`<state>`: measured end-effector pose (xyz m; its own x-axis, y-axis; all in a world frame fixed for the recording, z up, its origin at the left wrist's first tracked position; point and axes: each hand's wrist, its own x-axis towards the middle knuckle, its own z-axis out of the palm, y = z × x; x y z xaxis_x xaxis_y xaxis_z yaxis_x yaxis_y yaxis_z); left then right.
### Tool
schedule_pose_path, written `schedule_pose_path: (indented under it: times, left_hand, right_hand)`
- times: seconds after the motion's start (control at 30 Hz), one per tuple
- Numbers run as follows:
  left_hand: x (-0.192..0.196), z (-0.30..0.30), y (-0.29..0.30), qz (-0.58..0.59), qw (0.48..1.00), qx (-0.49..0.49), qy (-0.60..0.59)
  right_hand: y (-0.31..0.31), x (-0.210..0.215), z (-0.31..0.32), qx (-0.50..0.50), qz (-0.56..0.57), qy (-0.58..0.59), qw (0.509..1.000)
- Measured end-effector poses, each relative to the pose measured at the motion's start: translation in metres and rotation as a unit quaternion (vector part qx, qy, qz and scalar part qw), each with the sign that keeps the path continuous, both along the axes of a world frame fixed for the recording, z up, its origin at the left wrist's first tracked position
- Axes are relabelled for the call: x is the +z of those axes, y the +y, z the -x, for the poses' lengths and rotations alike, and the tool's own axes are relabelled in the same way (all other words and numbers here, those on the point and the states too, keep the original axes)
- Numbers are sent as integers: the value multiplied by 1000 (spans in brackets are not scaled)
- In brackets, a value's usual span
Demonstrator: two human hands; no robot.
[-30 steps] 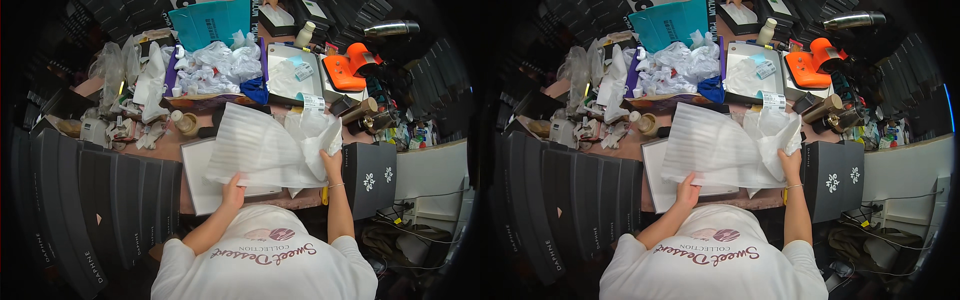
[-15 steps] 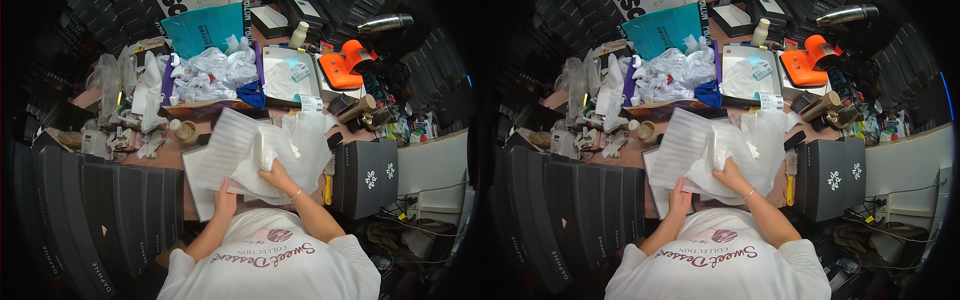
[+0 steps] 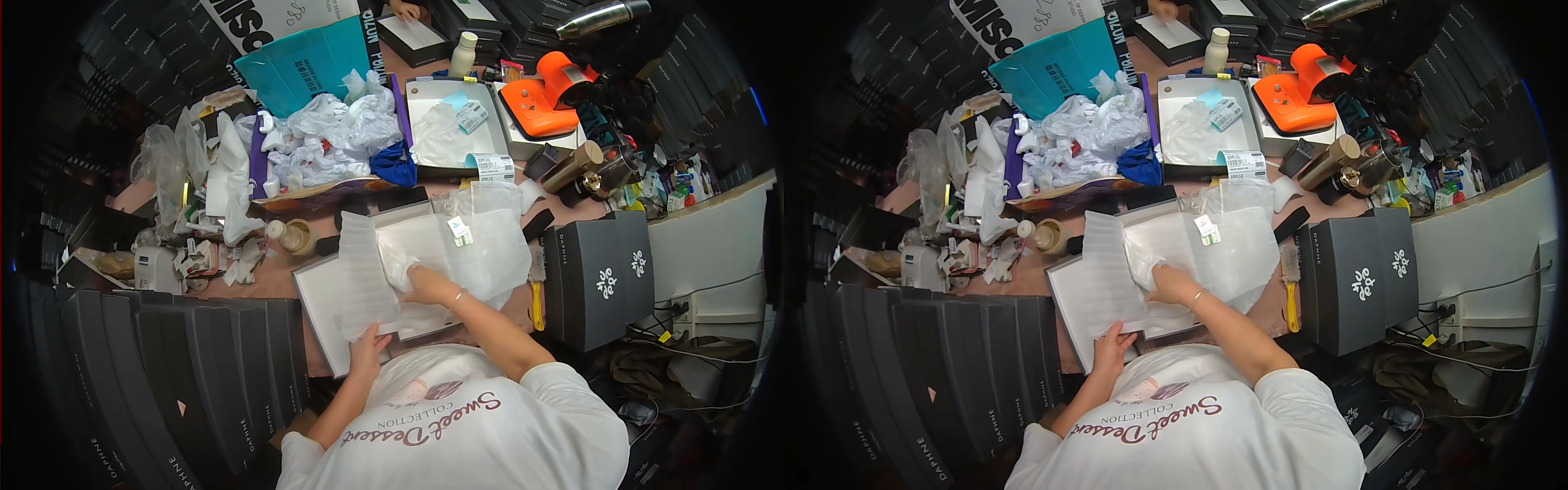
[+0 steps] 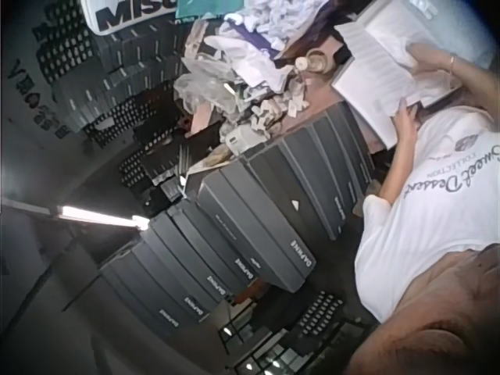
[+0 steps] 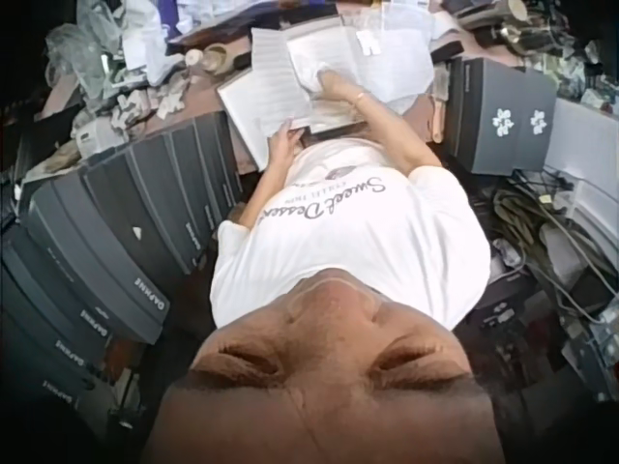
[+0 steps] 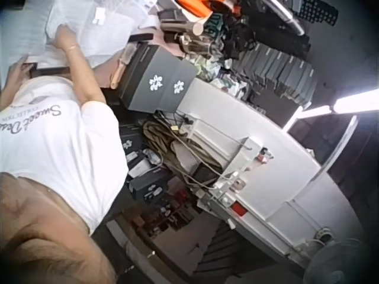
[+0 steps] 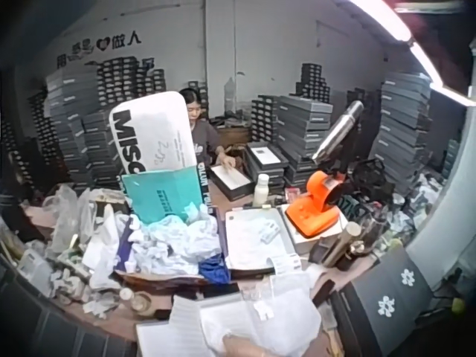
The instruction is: Cleaning the soles of high-heeled shoes and packing them into a branded shoe box with tissue paper.
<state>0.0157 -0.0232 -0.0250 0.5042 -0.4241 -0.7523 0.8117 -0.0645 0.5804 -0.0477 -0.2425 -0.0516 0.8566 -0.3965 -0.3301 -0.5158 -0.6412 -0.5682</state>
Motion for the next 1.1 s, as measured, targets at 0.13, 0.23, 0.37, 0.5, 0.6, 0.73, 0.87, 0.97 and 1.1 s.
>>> schedule_pose_path:
  times: [0.13, 0.23, 0.37, 0.5, 0.6, 0.73, 0.87, 0.97, 1.1]
  left_hand:
    - [-11, -7, 19, -60, 997, 7, -56]
    - [24, -16, -8, -44, 979, 60, -191]
    - [70, -37, -55, -64, 806, -227, -544]
    - [97, -21, -90, -21, 673, -317, -667]
    - [102, -7, -107, -57, 575, -528, -623]
    - [81, -13, -114, -171, 500, -613, -587]
    - [85, -38, -82, -228, 528, -550, -606]
    - [55, -36, -54, -228, 535, -427, -693]
    - [19, -40, -36, -174, 771, -202, -579]
  right_hand:
    - [-77, 65, 28, -183, 40, -35, 982]
    - [-102, 46, 37, -237, 77, -1, 968]
    - [-109, -18, 36, -241, 49, -50, 968]
    - [-113, -4, 28, -275, 67, -212, 935]
    - [-132, 2, 16, -251, 91, -220, 938]
    - [-148, -30, 1, -202, 115, -65, 970]
    - [-135, -29, 4, -190, 141, -15, 971]
    - [-132, 8, 13, -255, 132, -158, 945]
    - [-102, 124, 16, -276, -14, -322, 906]
